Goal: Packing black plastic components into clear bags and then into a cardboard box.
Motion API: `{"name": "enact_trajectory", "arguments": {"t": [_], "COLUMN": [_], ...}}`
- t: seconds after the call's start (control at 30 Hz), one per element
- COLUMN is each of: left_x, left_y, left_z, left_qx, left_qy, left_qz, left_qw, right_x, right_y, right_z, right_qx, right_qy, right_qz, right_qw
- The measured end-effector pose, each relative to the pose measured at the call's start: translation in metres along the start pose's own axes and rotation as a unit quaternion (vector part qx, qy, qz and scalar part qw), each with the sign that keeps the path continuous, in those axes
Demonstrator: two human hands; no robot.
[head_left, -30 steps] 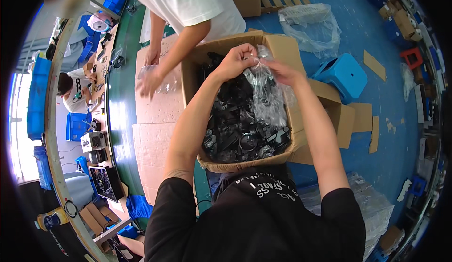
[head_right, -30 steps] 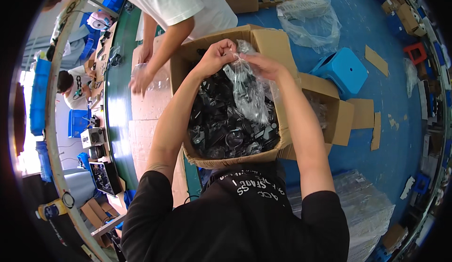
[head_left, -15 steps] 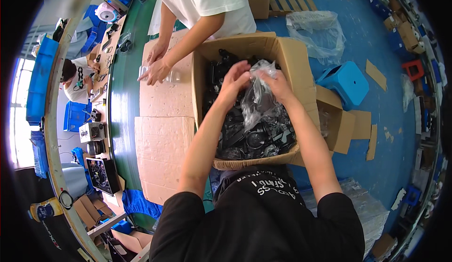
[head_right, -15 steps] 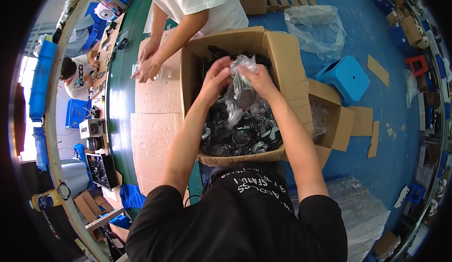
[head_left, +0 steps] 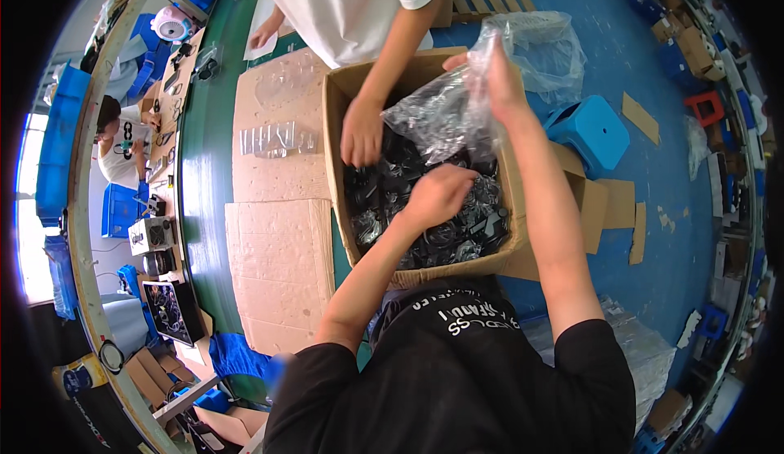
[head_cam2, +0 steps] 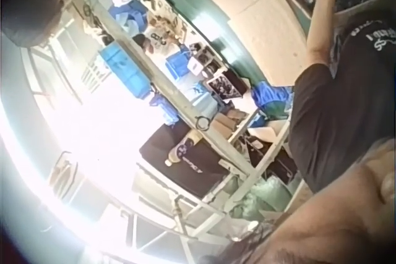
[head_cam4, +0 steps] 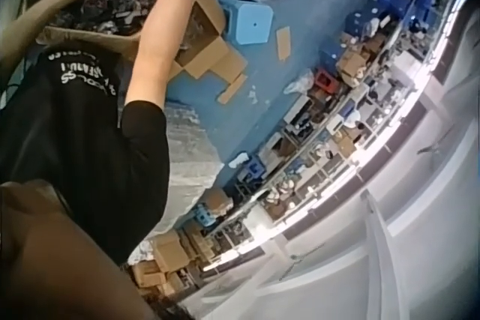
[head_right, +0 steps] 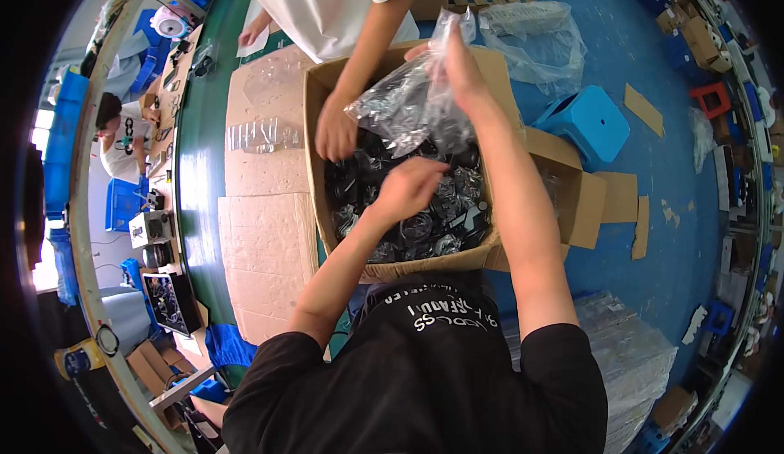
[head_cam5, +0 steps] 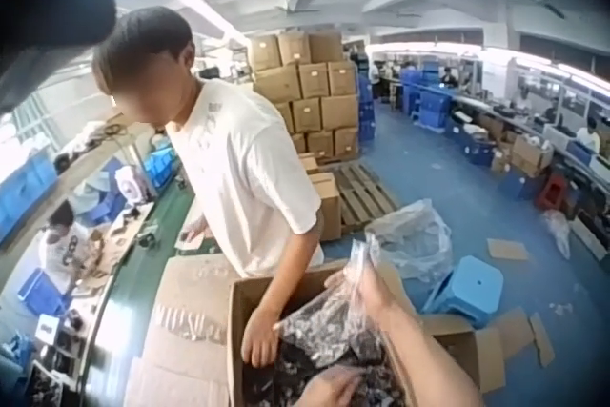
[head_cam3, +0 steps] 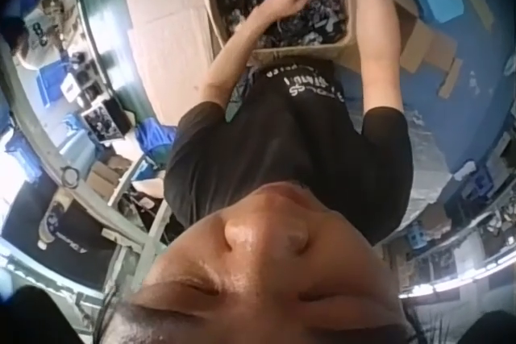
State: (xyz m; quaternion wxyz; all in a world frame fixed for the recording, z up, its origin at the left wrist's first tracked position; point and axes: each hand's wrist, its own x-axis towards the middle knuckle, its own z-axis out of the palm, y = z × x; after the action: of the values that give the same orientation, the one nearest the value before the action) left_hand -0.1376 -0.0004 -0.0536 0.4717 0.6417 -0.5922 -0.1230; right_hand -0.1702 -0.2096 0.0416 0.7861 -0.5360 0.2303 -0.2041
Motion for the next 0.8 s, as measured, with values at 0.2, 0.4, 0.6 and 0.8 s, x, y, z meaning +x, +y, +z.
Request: {"name": "enact_trajectory", "arguments": {"t": [0.2, 0.4, 0.6, 0.8], "left_x": [0.049, 0.103, 0.116, 0.061], "left_y": [-0.084, -0.125, -0.135, -0.125], "left_z": [0.072, 0.090, 0.063, 0.056], "left_qx": [0.278, 0.423, 0.405, 0.432], "left_qy": [-0.110, -0.182, -0.241, -0.311], "left_qz": [0.117, -0.115, -0.211, 0.046], "left_qw": [0.947, 0.880, 0.856, 0.845], "right_x": [-0.085, -0.111, -0.140, -0.146], "right_y": [-0.025, 0.132, 0.167, 0.181], "right_z": [-0.036, -0.062, -0.044, -0.039], "right_qx": [-0.696, -0.486, -0.193, -0.029], "right_qy": [0.204, 0.132, -0.018, -0.055], "right_qz": [-0.015, -0.158, 0.046, 0.073], "right_qw": [0.688, 0.849, 0.980, 0.995]}}
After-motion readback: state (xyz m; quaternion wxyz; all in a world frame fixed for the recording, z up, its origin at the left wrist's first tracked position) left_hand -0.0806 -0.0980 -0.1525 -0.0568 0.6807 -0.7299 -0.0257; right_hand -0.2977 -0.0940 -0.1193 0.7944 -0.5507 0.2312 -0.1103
